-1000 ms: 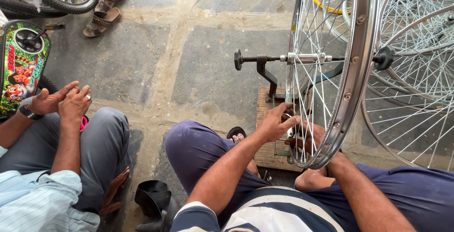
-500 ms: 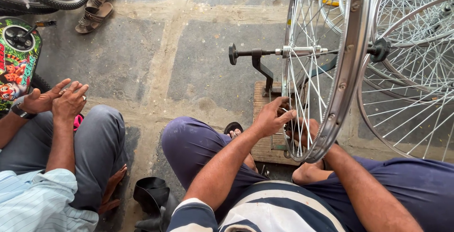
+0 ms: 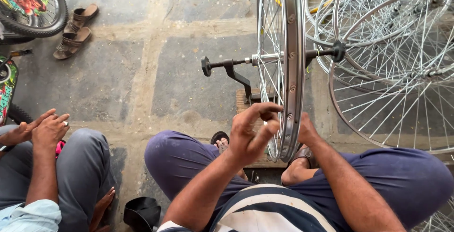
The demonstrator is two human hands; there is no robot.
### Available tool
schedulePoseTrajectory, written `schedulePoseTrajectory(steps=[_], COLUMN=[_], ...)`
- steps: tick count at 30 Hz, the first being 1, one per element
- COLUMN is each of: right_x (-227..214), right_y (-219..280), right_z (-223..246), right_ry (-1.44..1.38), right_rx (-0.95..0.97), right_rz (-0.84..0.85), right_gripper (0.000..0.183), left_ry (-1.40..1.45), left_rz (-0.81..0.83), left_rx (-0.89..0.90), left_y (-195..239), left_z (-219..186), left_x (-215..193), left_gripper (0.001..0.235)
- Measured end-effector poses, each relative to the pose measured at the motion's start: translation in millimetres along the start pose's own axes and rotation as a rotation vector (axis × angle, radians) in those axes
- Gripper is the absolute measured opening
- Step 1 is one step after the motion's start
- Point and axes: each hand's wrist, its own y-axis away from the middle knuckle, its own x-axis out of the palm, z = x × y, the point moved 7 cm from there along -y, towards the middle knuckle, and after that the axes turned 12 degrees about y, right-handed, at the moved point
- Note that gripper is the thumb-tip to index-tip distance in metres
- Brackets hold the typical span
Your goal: The person uses a spoke wrench to tighten the spokes on a bicycle wheel mounted on a truing stand. They rotate the wheel periodically to check alignment and continue adjusting the spokes by hand.
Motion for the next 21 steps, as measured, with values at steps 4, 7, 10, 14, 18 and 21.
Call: schedulePoseTrajectory(steps=[4, 7, 10, 14, 18, 21], right_x=[-26, -26, -13, -2, -16, -31], right_y=[7, 2, -11, -28, -29, 2], right_z=[9, -18, -67, -87, -48, -7], right_ry=[-0.228, -0.036, 0.177, -0.327, -0.501, -0.411], right_rx=[-0.287, -0.268, -0.051, -0.084, -0.176, -0.208], right_rz=[-0.247, -0.416, -0.432, -0.324, -0.312, -0.322], right_gripper=[0.036, 0.023, 0.013, 0.02, 0.034, 0.045], left_ry=[-0.234, -0.256, -0.261, -0.526, -0.688, -0.707], left_rz=[0.111, 0.091, 0.173, 0.344, 0.334, 0.329], left_rx=[0.022, 0.073, 0.194, -0.059, -0.216, -0.155], left_y=[-8, 11, 52, 98, 125, 133], left_z=[-30, -26, -4, 61, 99, 95], left_x=[15, 16, 20, 19, 14, 20], left_gripper=[0.038, 0.034, 0.033, 0.039, 0.044, 0.038])
